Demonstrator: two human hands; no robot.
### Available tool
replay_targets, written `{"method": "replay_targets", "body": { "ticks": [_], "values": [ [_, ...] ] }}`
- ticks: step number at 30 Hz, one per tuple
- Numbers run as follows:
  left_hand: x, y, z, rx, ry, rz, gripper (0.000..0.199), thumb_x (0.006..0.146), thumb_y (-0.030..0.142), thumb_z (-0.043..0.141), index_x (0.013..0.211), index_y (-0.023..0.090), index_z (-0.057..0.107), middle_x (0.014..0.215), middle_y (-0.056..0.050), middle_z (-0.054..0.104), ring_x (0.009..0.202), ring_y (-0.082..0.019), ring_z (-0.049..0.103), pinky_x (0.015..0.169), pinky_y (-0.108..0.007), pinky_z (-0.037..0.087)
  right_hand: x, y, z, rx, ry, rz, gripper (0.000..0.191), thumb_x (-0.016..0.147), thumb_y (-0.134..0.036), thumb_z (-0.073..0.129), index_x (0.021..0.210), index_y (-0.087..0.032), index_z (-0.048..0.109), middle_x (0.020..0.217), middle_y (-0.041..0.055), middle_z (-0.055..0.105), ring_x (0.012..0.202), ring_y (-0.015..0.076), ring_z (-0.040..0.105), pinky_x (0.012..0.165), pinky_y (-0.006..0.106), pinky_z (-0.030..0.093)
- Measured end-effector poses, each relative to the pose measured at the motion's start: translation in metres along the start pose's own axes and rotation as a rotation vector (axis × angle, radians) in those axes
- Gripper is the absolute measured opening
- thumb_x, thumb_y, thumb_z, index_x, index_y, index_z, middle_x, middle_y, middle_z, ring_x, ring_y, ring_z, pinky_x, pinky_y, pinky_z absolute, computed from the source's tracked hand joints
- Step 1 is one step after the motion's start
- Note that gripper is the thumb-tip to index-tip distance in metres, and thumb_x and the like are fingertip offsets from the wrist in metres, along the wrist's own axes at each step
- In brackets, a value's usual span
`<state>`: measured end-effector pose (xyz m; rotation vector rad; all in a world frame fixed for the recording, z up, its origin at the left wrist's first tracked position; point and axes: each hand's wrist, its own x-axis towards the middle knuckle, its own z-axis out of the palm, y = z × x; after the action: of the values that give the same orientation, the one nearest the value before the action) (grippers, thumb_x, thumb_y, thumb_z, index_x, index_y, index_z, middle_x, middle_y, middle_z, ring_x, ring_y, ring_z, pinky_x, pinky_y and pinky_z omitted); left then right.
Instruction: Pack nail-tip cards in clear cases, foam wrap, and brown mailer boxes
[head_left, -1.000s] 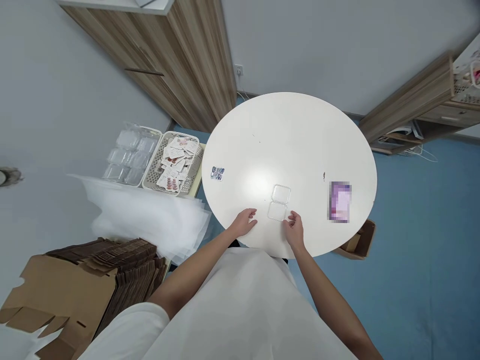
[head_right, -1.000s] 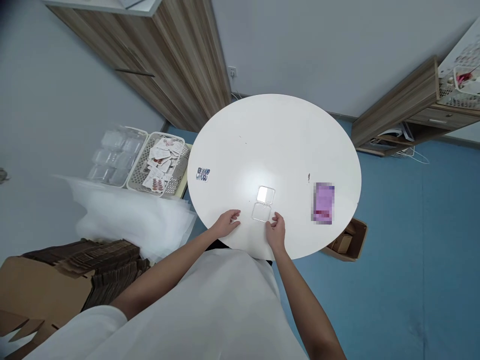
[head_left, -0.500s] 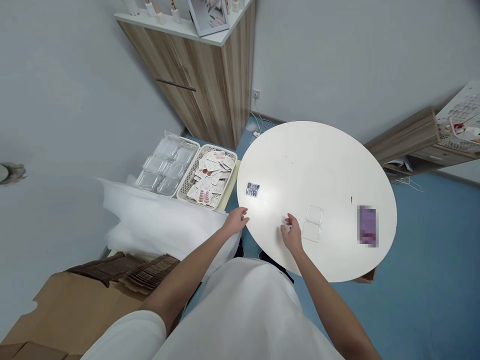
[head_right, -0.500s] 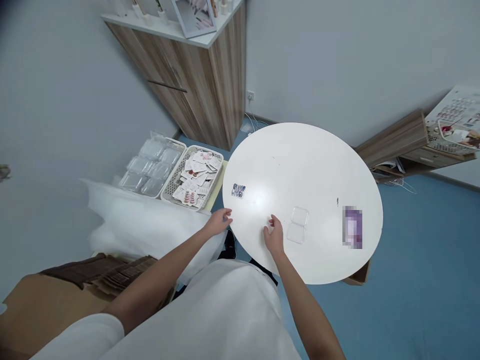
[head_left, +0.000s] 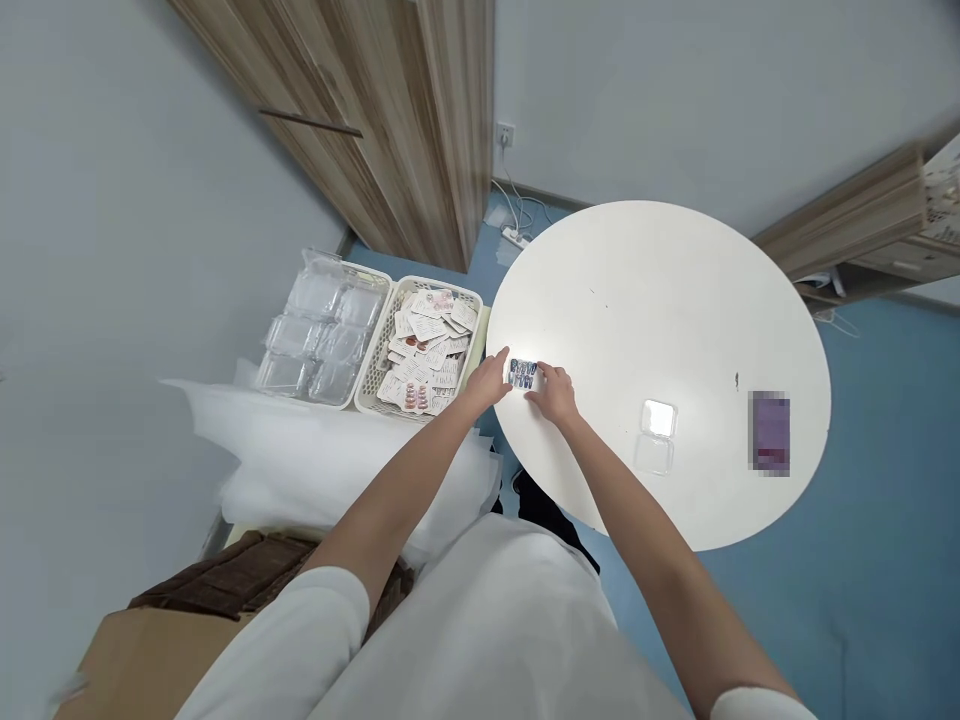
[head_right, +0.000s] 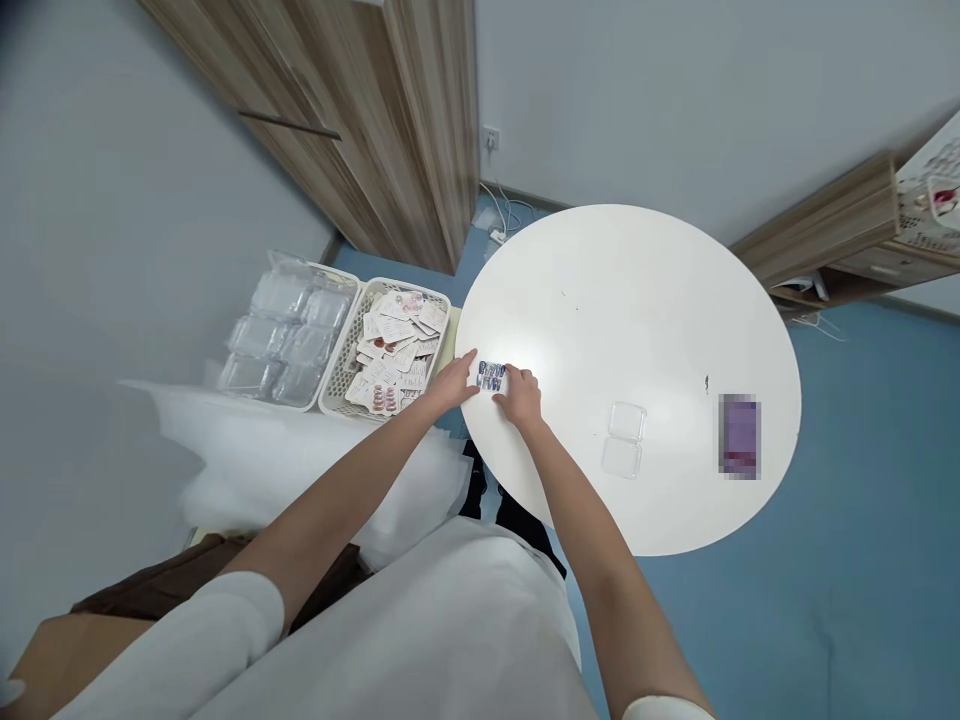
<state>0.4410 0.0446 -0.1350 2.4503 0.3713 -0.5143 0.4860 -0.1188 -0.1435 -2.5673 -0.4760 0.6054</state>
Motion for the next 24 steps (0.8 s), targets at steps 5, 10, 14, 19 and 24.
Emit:
{"method": "replay_targets", "body": {
  "ticks": [5, 10, 14, 19, 24],
  "values": [
    [0.007, -0.01, 0.004, -0.019, 0.002, 0.066, 0.07, 0.071, 0.026, 0.061, 0.132, 0.021, 0.027, 0.1, -0.008, 0.055, 0.094, -0.022, 0.052, 0.074, -0.029, 0.041, 0.01, -0.003, 0.002, -0.048, -0.042, 0.007, 0.063, 0.067, -0.03, 0.062, 0.125, -0.028, 0.035, 0.104, 0.0056, 0.047, 0.098, 0.0226, 0.045, 0.079, 0.034, 0.038],
    [0.006, -0.008, 0.006, -0.045, -0.005, 0.081, 0.061, 0.071, 0.018, 0.059, 0.127, 0.022, 0.035, 0.095, -0.005, 0.055, 0.092, -0.02, 0.053, 0.074, -0.027, 0.041, 0.012, -0.004, 0.002, -0.086, -0.033, 0.015, 0.061, 0.065, -0.028, 0.065, 0.12, -0.028, 0.039, 0.104, 0.0057, 0.047, 0.096, 0.0229, 0.045, 0.077, 0.033, 0.038],
    [0.001, -0.004, 0.007, -0.062, 0.008, 0.081, 0.057, 0.071, 0.016, 0.057, 0.123, 0.023, 0.036, 0.101, -0.005, 0.053, 0.092, -0.019, 0.052, 0.071, -0.027, 0.042, 0.01, -0.003, 0.006, -0.053, 0.008, 0.008, 0.054, 0.064, -0.025, 0.065, 0.114, -0.027, 0.044, 0.102, 0.0058, 0.049, 0.094, 0.0237, 0.046, 0.076, 0.035, 0.038],
    [-0.01, -0.002, 0.011, -0.086, 0.059, 0.114, 0.056, 0.073, 0.014, 0.053, 0.124, 0.024, 0.034, 0.105, -0.006, 0.051, 0.088, -0.018, 0.054, 0.072, -0.029, 0.042, 0.001, -0.001, 0.009, 0.04, 0.058, -0.039, 0.052, 0.067, -0.022, 0.06, 0.116, -0.024, 0.04, 0.103, 0.0061, 0.051, 0.095, 0.0241, 0.048, 0.079, 0.04, 0.038],
    [-0.025, -0.003, 0.019, -0.167, 0.067, 0.159, 0.059, 0.074, 0.016, 0.053, 0.128, 0.02, 0.03, 0.098, -0.005, 0.053, 0.084, -0.017, 0.053, 0.074, -0.029, 0.043, -0.02, 0.004, 0.007, 0.158, 0.002, -0.138, 0.065, 0.07, -0.019, 0.056, 0.128, -0.021, 0.028, 0.114, 0.0079, 0.047, 0.096, 0.0209, 0.049, 0.084, 0.038, 0.04]
  ]
}}
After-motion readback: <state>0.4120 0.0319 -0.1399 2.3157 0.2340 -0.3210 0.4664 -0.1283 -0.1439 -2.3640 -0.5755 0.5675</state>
